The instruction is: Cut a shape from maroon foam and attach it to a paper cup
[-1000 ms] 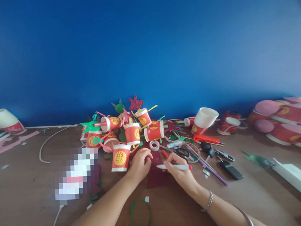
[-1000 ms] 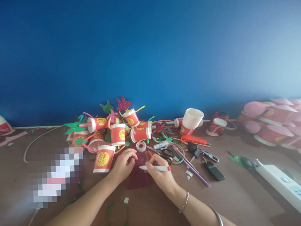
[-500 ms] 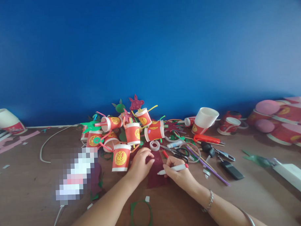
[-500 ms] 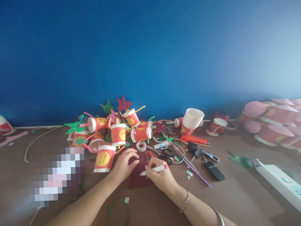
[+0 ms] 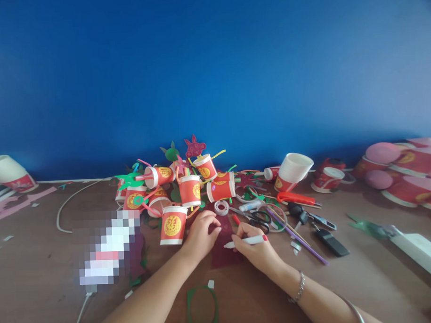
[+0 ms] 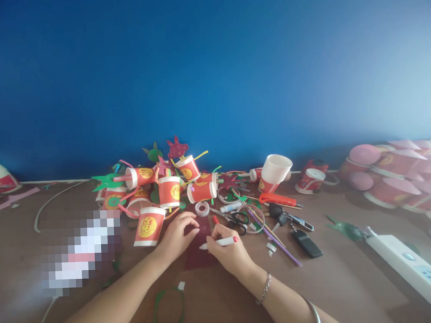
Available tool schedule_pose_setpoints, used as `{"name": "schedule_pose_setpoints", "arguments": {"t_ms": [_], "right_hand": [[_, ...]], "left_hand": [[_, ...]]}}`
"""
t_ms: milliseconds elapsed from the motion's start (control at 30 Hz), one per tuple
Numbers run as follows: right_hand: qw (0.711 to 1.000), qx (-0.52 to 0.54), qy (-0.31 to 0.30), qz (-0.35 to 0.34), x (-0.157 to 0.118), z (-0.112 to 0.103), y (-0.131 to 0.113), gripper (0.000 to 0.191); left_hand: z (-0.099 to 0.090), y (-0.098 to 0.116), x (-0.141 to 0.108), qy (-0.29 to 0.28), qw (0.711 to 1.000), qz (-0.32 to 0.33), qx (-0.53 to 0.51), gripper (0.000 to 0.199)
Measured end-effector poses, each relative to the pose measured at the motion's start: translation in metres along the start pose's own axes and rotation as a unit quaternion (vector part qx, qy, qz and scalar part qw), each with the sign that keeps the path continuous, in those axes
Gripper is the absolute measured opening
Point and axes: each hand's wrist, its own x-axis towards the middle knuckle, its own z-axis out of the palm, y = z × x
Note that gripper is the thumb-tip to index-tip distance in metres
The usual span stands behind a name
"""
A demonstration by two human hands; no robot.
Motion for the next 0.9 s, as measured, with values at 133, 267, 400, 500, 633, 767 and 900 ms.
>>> {"name": "schedule_pose_setpoints", "arguments": {"t_ms": [133, 267, 400, 500, 633, 767, 900], "right_hand": [[1.000, -0.006, 0.011, -0.006, 0.0003, 0.0006, -0.0003, 0.020], [1.000, -0.011, 0.020, -0.005, 0.0005, 0.0004, -0.0007, 0.019], [1.000, -0.014, 0.028, -0.001, 0.0008, -0.0001, 0.0000, 0.018], [0.999, -0.021, 0.038, 0.004, 0.0011, 0.0000, 0.0006, 0.018], [0.998, -0.027, 0.048, 0.005, 0.0011, 0.0004, 0.0009, 0.018], [0.998, -0.026, 0.050, -0.001, 0.0006, 0.0000, 0.0009, 0.017], [0.999, -0.024, 0.047, -0.005, -0.0001, -0.0016, -0.0009, 0.016]], "left_hand": [[-0.0007, 0.0013, 0.0000, -0.003, 1.000, -0.003, -0.001, 0.012], [-0.0011, 0.0018, -0.0003, -0.002, 1.000, -0.002, -0.004, 0.012], [-0.0009, 0.0010, -0.0003, -0.005, 1.000, -0.001, -0.006, 0.012], [-0.0001, -0.0002, -0.0001, -0.005, 1.000, 0.001, -0.007, 0.012], [0.0006, -0.0009, -0.0002, -0.003, 1.000, 0.002, -0.004, 0.011], [0.0007, -0.0008, -0.0004, 0.000, 1.000, 0.001, -0.001, 0.011], [0.0014, -0.0019, -0.0002, -0.003, 1.000, 0.002, 0.002, 0.011]]}}
